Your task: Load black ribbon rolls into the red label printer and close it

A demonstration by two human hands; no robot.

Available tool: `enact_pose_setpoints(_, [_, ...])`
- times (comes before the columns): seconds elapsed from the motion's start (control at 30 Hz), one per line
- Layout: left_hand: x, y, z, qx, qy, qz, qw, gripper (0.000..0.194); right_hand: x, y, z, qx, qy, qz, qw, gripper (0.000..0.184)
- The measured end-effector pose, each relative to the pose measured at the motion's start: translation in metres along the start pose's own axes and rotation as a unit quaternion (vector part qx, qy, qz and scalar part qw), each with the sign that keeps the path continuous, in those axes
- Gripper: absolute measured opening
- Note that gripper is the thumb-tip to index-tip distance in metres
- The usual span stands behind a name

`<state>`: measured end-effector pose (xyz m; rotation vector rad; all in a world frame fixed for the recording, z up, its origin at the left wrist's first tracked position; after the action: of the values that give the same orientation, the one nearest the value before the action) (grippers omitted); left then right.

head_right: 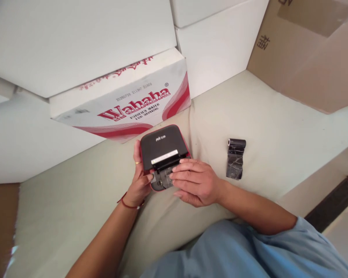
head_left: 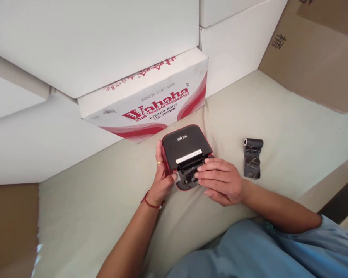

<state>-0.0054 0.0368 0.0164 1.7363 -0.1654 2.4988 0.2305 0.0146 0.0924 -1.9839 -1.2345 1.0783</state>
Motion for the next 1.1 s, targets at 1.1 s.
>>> enact_pose_setpoints(1.1, [-0.01, -0.003, -0.003, 0.08, 0.049, 0.077, 0.993, 0.079, 0.023, -0.109, -0.057, -0.364, 0.062, 0.282, 0.885, 0.024])
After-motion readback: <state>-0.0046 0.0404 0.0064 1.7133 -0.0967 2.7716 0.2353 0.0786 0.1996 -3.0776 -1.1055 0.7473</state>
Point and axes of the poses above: each hand's wrist, its own y-axis away from the middle knuckle, its own z-axis out of the palm, x = y × z, the point moved 4 cm from there along -y, towards the middle knuckle, and after that the axes turned 4 degrees about y, right-handed, at the moved point
